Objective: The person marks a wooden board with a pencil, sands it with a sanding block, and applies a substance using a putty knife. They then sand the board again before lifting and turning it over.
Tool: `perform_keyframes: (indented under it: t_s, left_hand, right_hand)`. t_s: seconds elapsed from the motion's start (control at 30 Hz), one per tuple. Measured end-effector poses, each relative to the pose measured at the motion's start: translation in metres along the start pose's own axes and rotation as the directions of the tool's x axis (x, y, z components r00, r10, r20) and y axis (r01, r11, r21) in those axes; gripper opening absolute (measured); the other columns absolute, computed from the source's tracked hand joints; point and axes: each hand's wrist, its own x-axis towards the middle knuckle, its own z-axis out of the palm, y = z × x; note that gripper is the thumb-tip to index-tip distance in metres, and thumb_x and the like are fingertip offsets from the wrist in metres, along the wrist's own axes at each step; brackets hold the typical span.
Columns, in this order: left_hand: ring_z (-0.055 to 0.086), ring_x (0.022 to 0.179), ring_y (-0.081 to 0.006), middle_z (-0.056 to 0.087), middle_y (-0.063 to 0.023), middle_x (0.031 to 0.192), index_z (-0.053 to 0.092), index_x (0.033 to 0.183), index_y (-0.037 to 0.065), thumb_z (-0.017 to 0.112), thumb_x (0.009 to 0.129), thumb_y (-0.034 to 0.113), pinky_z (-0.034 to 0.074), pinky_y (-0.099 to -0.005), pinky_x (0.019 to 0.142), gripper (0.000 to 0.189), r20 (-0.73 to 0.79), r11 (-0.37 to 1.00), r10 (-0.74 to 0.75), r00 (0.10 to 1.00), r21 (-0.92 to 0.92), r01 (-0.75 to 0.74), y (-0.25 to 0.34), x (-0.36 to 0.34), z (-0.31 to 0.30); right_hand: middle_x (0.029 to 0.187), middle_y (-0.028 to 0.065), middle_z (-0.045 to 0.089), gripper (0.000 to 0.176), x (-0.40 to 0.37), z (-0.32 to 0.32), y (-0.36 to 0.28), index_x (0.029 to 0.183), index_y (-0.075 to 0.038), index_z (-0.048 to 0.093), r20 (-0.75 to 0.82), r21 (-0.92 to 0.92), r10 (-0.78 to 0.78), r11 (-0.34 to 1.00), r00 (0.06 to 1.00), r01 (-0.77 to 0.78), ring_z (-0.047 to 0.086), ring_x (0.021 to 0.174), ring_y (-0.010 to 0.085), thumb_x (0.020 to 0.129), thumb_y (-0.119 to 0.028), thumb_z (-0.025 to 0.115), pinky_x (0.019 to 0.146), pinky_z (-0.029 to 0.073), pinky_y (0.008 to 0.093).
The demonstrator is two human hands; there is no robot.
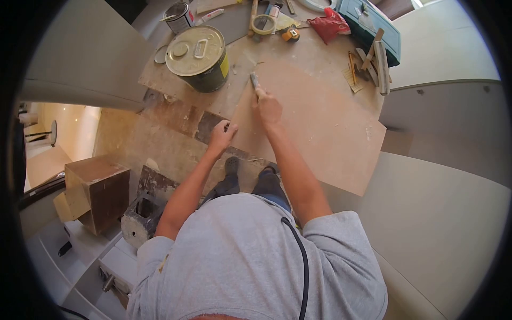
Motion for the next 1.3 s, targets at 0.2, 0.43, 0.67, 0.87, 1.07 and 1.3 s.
perform_keyframes:
  t_s: [0.2, 0.43, 0.67, 0.87, 1.07, 1.3]
  left_hand:
    - [0.070, 0.085, -0.0297, 0.073, -0.0175, 0.092, 0.071, 0.104, -0.001, 0.067, 0.092, 0.034, 0.053, -0.0403, 0.078, 0.037, 0.020, 1.000, -0.025, 0.999, -0.016, 0.025, 0.004, 0.001, -0.003]
    - [0.066, 0.079, -0.0213, 0.071, -0.0126, 0.087, 0.070, 0.105, -0.003, 0.067, 0.094, 0.032, 0.052, -0.0355, 0.075, 0.037, 0.021, 1.000, -0.002, 1.000, 0.000, 0.002, 0.004, -0.003, -0.003]
    - [0.066, 0.079, -0.0192, 0.072, -0.0118, 0.087, 0.070, 0.107, -0.002, 0.067, 0.095, 0.032, 0.052, -0.0347, 0.075, 0.037, -0.021, 0.999, 0.027, 0.999, 0.033, -0.027, -0.011, 0.004, 0.003]
    - [0.066, 0.079, -0.0188, 0.072, -0.0117, 0.088, 0.070, 0.107, -0.002, 0.068, 0.095, 0.031, 0.051, -0.0344, 0.074, 0.035, -0.019, 1.000, -0.001, 1.000, 0.025, 0.001, 0.002, -0.003, 0.000]
    - [0.066, 0.079, -0.0203, 0.072, -0.0126, 0.088, 0.070, 0.108, -0.001, 0.067, 0.095, 0.032, 0.051, -0.0349, 0.074, 0.036, 0.003, 1.000, 0.001, 1.000, -0.025, -0.001, -0.006, 0.002, 0.002]
    - [0.066, 0.079, -0.0209, 0.071, -0.0123, 0.088, 0.070, 0.107, 0.000, 0.066, 0.095, 0.034, 0.051, -0.0358, 0.074, 0.037, -0.020, 0.999, -0.007, 1.000, 0.050, 0.008, 0.001, -0.002, 0.000]
  right_hand:
    - [0.105, 0.0210, 0.073, 0.031, 0.043, 0.000, 0.004, 0.116, -0.013, 0.072, -0.013, -0.035, 0.082, 0.996, 0.997, -0.082, 0.070, 0.090, 0.0438, 0.100, -0.031, 0.053, 0.080, 0.056, 0.0529]
    - [0.098, 0.0234, 0.073, 0.034, 0.041, -0.019, 0.002, 0.123, -0.013, 0.069, 0.039, -0.074, 0.074, 0.995, 0.997, -0.071, 0.072, 0.089, 0.0416, 0.100, -0.029, 0.050, 0.079, 0.057, 0.0537]
    - [0.096, 0.0234, 0.073, 0.033, 0.030, -0.008, 0.010, 0.121, -0.014, 0.070, -0.047, -0.069, 0.013, 0.997, 0.999, -0.016, 0.072, 0.088, 0.0425, 0.098, -0.028, 0.051, 0.078, 0.057, 0.0535]
    - [0.095, 0.0248, 0.072, 0.035, 0.055, -0.015, 0.011, 0.122, -0.017, 0.071, 0.012, -0.100, 0.050, 0.994, 0.999, -0.049, 0.071, 0.091, 0.0441, 0.101, -0.033, 0.050, 0.082, 0.055, 0.0550]
    - [0.098, 0.0249, 0.072, 0.033, 0.046, -0.013, 0.011, 0.115, -0.014, 0.073, 0.000, -0.028, 0.017, 0.999, 1.000, -0.017, 0.071, 0.091, 0.0434, 0.101, -0.034, 0.050, 0.082, 0.055, 0.0542]
    - [0.099, 0.0234, 0.073, 0.030, 0.038, -0.017, 0.007, 0.113, -0.013, 0.072, 0.029, -0.053, 0.016, 0.998, 0.999, -0.015, 0.071, 0.092, 0.0420, 0.098, -0.029, 0.052, 0.082, 0.056, 0.0534]
